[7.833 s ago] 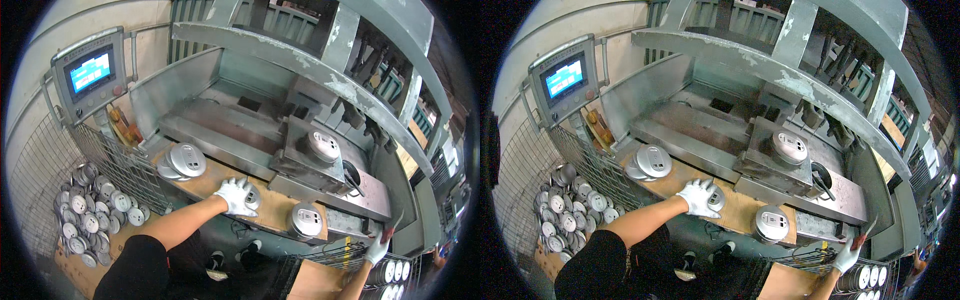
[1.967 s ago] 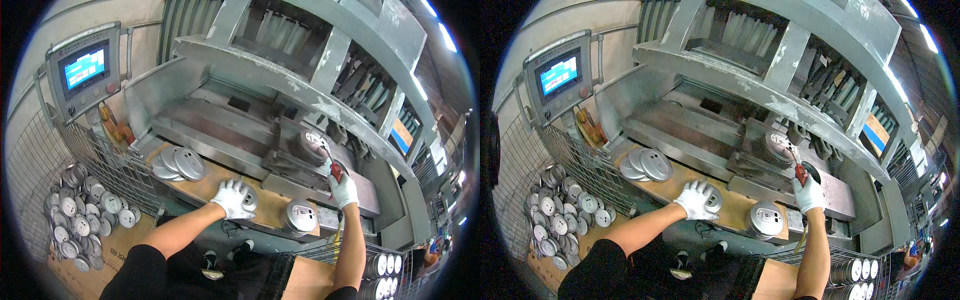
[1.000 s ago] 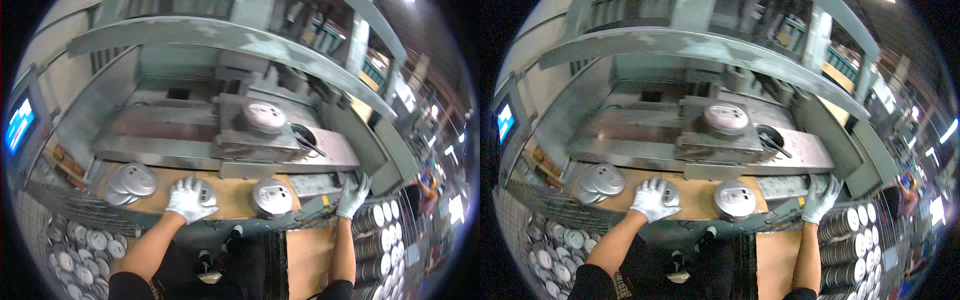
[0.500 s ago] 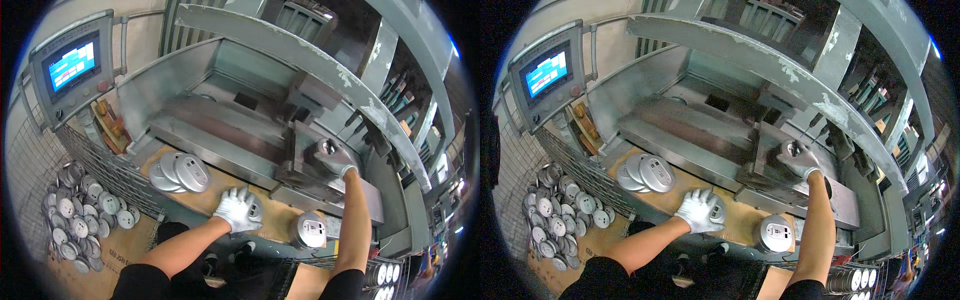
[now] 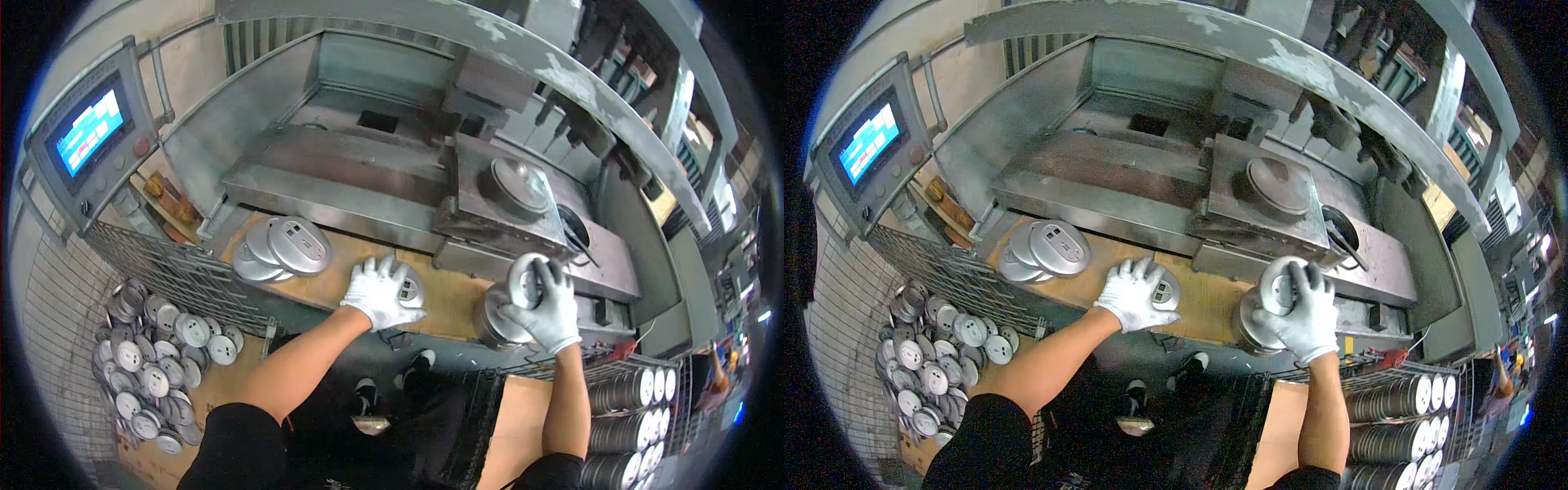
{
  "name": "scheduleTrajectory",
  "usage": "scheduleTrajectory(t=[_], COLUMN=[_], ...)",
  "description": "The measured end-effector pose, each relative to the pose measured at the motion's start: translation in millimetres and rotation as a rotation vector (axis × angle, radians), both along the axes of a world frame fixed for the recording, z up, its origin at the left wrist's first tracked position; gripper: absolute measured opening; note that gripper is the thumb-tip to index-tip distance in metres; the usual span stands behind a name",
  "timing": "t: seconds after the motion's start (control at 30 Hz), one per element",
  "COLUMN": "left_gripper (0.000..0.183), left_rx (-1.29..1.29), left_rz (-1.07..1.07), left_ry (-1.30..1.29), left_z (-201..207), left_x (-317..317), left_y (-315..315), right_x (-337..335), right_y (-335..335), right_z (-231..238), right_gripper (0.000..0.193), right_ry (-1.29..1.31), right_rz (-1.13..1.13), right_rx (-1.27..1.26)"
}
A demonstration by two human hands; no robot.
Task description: The person operates an industrial metal press machine to stamp circular metal plates, wearing gloves for protection.
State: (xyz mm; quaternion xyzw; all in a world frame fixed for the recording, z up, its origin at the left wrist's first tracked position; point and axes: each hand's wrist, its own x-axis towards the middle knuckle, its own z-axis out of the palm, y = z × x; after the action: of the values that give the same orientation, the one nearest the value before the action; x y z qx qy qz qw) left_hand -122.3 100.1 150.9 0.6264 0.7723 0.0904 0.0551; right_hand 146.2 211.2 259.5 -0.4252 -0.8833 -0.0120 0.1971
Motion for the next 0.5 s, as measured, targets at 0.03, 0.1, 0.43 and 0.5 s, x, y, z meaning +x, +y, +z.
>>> scheduleTrajectory(t=[0.03,0.1,0.43,0.5], left_gripper=[0.098,0.1,0.096,0.097], left_rx=[0.003,-0.044,0.06,0.055], left_rz=[-0.003,-0.018,-0.064,-0.048], left_ry=[0.007,0.013,-0.226,-0.898], left_z=[1,3,17,7], left_x=[0,3,36,61], left_y=[0,1,17,34], right_x=[1,0,44,49], right_y=[-4,-5,33,32], right_z=[-7,-22,-80,-95], right_gripper=[0.09,0.091,0.091,0.071], right_ry=[0.002,-0.036,0.365,0.961], right_rz=[-0.015,-0.079,-0.098,-0.198], right_rx=[-0.061,-0.127,-0.474,-0.845])
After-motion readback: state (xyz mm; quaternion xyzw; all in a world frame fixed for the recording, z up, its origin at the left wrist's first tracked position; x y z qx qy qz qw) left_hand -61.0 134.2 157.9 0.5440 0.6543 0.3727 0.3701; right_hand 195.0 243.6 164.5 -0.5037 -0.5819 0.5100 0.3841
